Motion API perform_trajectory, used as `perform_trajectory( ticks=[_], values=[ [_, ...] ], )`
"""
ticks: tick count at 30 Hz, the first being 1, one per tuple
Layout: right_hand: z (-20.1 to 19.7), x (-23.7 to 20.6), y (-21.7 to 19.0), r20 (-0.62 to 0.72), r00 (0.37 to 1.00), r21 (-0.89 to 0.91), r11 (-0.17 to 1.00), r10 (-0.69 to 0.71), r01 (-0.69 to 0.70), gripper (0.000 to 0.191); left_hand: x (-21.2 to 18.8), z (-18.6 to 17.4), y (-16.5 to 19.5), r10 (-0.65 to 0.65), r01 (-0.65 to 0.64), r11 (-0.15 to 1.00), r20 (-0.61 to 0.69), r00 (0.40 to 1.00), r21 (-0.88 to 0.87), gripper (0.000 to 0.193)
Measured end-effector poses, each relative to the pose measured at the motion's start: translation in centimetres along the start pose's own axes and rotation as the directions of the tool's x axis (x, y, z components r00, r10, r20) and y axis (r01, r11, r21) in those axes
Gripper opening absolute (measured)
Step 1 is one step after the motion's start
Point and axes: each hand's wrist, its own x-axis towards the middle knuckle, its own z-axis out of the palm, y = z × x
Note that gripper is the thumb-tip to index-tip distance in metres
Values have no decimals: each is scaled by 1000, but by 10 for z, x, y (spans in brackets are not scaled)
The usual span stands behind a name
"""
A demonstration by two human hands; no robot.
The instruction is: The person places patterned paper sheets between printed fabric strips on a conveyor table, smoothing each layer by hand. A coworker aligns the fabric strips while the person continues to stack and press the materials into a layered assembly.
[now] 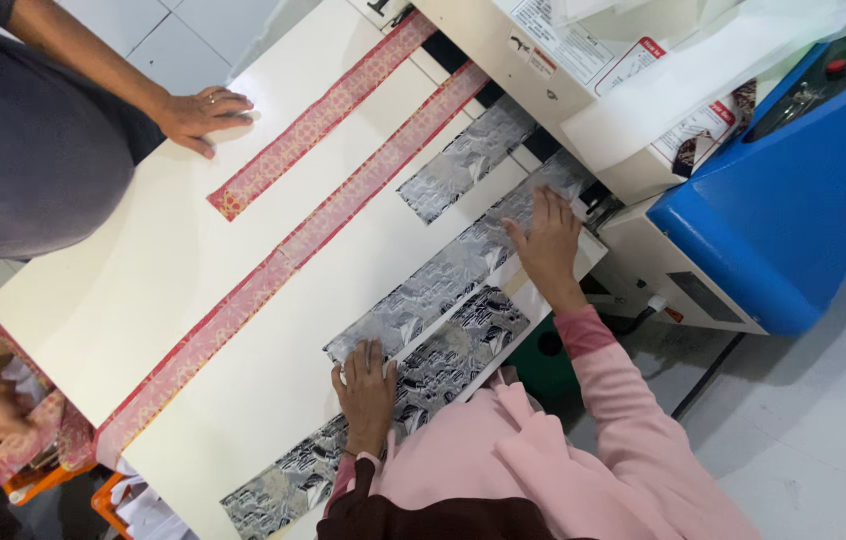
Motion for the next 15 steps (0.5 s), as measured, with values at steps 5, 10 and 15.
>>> perform_trajectory(
  ticks=[5,10,15],
  values=[
    [-90,14,-13,-267,953,4,989,-143,150,48,16,-10,9,58,-58,998,-41,998,-12,47],
    [-139,4,-11,-316,944,203,965,-98,168,28,62,-6,34,195,-159,911,57,979,-379,29],
    [-104,-41,-11,-68,985,383,908,-156,170,24,63,22,66,323,-224,895,212,922,-385,42]
  ],
)
